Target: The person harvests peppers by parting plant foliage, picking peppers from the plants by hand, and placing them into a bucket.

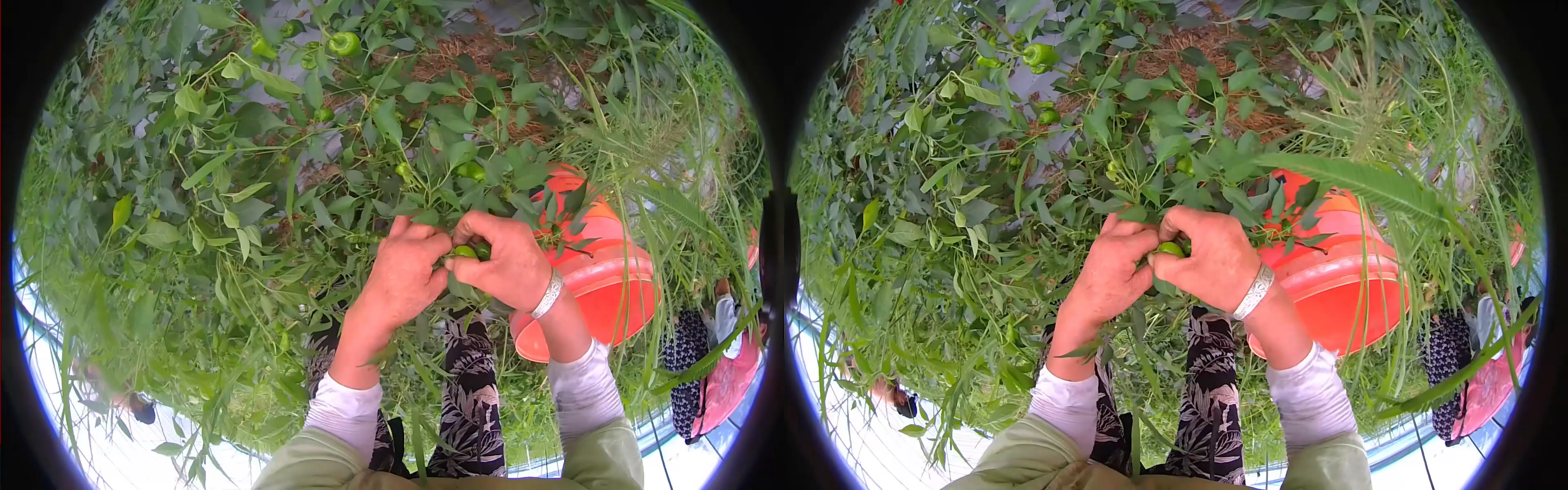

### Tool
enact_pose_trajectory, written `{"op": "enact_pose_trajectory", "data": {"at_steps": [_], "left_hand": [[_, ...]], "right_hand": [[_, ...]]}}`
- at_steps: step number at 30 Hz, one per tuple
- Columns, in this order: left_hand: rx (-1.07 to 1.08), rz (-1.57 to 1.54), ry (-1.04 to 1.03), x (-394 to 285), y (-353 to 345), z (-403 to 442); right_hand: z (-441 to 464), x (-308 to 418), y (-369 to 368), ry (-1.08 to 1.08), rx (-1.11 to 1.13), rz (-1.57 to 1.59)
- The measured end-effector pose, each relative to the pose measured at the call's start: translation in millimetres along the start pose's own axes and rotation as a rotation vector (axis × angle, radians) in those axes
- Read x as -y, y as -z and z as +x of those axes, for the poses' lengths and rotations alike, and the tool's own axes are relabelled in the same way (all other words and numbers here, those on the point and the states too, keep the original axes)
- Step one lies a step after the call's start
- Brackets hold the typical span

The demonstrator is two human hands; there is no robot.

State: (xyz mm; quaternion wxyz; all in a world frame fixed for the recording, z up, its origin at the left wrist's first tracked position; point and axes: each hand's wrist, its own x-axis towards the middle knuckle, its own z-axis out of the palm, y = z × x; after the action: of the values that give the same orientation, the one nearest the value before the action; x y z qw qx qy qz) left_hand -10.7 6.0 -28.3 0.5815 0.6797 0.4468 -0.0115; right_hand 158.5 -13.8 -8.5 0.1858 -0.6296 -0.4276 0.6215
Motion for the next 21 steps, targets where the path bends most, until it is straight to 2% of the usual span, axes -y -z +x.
{"op": "enact_pose_trajectory", "data": {"at_steps": [3, 4, 5, 6, 7, 9, 10, 12, 13, 15, 16, 18, 19, 21], "left_hand": [[-0.010, -0.005, -0.054, 5, -2, -1], [0.056, 0.025, -0.051, 10, 1, -1], [0.123, 0.054, -0.050, 12, 4, -1], [0.089, 0.067, -0.062, 10, 12, -1], [0.090, 0.063, -0.061, 10, 13, -2], [0.038, -0.022, -0.082, 11, 11, -3], [0.052, 0.002, -0.070, 17, 10, -4], [0.079, 0.022, -0.051, 18, 13, -6], [0.101, 0.047, -0.033, 18, 14, -6], [0.088, 0.012, -0.047, 15, 13, -5], [0.067, -0.020, -0.064, 13, 12, -4], [0.059, -0.078, -0.059, 10, 10, -3], [0.055, -0.145, -0.066, 8, 10, -3], [0.036, -0.172, -0.059, 5, 8, -3]], "right_hand": [[-5, 1, 0, -0.080, 0.124, -0.010], [-10, 4, 2, -0.083, 0.124, -0.009], [-17, 8, 6, -0.138, 0.235, 0.201], [-25, 8, 8, -0.190, 0.346, 0.412], [-36, 5, 9, -0.087, 0.354, 0.438], [-55, -1, 7, -0.200, 0.287, 0.930], [-58, -4, 13, -0.204, 0.283, 0.930], [-56, -8, 24, -0.166, 0.056, 1.075], [-51, -11, 28, -0.166, 0.056, 1.078], [-32, -16, 35, -0.293, -0.079, 0.819], [-21, -22, 34, -0.289, -0.067, 0.827], [-2, -40, 21, -0.152, 0.093, -0.045], [1, -51, 11, -0.142, 0.102, -0.040], [5, -71, -7, -0.042, 0.290, 0.105]]}}
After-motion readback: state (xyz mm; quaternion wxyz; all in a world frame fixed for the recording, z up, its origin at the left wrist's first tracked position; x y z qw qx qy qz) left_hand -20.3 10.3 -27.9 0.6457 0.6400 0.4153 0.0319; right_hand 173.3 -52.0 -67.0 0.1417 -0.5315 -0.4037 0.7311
